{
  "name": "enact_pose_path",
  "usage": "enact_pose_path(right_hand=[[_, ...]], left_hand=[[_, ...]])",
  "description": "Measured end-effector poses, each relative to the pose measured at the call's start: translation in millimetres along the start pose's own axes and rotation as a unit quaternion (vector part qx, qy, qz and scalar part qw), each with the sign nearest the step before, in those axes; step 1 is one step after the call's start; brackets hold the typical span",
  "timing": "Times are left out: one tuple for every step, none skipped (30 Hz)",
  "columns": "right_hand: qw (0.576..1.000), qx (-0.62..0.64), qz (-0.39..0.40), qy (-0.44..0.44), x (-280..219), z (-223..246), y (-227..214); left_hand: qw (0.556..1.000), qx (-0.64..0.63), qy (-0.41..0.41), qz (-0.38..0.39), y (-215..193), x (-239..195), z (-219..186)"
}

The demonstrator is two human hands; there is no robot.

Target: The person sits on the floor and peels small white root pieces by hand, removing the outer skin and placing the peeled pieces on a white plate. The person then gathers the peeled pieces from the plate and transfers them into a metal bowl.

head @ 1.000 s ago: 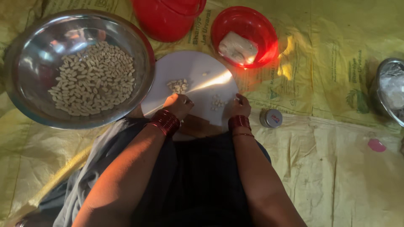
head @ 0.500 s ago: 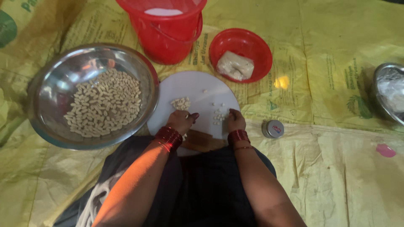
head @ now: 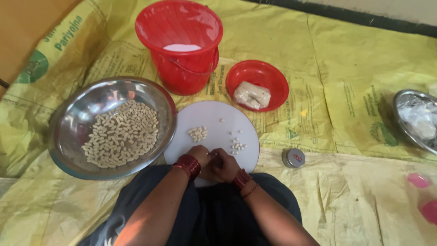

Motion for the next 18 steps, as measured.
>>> enact_pose_path(right_hand=[[1.0,-0.001,-0.01,-0.021,1.9,-1.6,-1.2],[0.999,-0.001,-0.018,-0.042,2.3,-4.8,-1.0],[0.998,-0.002,-0.027,-0.062,4.1,-9.5,-0.4],[0.999,0.022,-0.029,-0.037,3.1,-22.1,1.9],[0.998,0.047,-0.031,-0.012,2.3,-35.0,4.7],[0.997,0.07,-0.031,0.011,5.4,-46.8,6.2],[0.994,0.092,-0.03,0.054,7.5,-61.2,7.0],[0.988,0.116,-0.028,0.096,10.1,-74.5,9.3],[0.98,0.139,-0.026,0.138,11.6,-86.8,11.2],[0.988,0.103,-0.017,0.111,11.2,-88.5,12.5],[0.994,0.066,-0.008,0.083,9.5,-88.6,13.0],[0.998,0.026,-0.005,0.048,18.8,-85.4,9.1],[0.995,0.08,0.005,0.054,27.0,-85.9,9.4],[0.988,0.135,0.018,0.067,23.6,-86.9,13.7],[0.978,0.189,0.031,0.08,22.6,-86.9,18.1],[0.945,0.304,0.046,0.107,9.3,-88.2,26.6],[0.898,0.415,0.059,0.134,-2.0,-86.8,35.3],[0.84,0.517,0.07,0.147,7.3,-80.5,37.3]], left_hand=[[1.0,0.014,0.01,-0.005,-3.4,-0.4,-4.0],[0.999,0.027,0.019,-0.01,-3.6,-3.2,-8.7],[0.999,0.041,0.028,-0.015,-5.9,-3.9,-13.1],[1.0,0.016,0.006,-0.009,-4.4,-5.4,-11.9],[1.0,-0.009,-0.017,-0.004,-2.3,-6.6,-10.8],[0.999,-0.035,-0.039,-0.001,-3.6,-5.3,-10.5],[0.997,-0.067,-0.047,-0.014,-4.6,-5.0,-12.8],[0.993,-0.098,-0.055,-0.029,-5.2,-6.7,-12.8],[0.989,-0.128,-0.064,-0.044,-5.0,-8.6,-12.6],[0.987,-0.134,-0.071,-0.048,-1.2,-12.0,-11.8],[0.986,-0.14,-0.079,-0.052,2.8,-15.4,-11.4],[0.985,-0.143,-0.08,-0.062,-3.3,-10.9,-14.4],[0.985,-0.144,-0.075,-0.057,-7.6,-6.4,-17.0],[0.985,-0.149,-0.073,-0.044,-1.6,-7.1,-17.2],[0.985,-0.153,-0.071,-0.032,2.3,-4.3,-16.3],[0.985,-0.159,-0.069,-0.018,15.9,-6.0,-15.2],[0.984,-0.165,-0.067,-0.005,28.3,-6.6,-13.8],[0.984,-0.167,-0.059,-0.002,23.8,3.2,-13.6]])
Point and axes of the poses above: each hand's wrist, its own x-axis towards the middle knuckle, its own y-axis out of the palm, z = x × y, the point moved 7 cm from there along x, towards the middle knuckle, and after that the axes turned 1 degree about z, right-handed, at the moved point
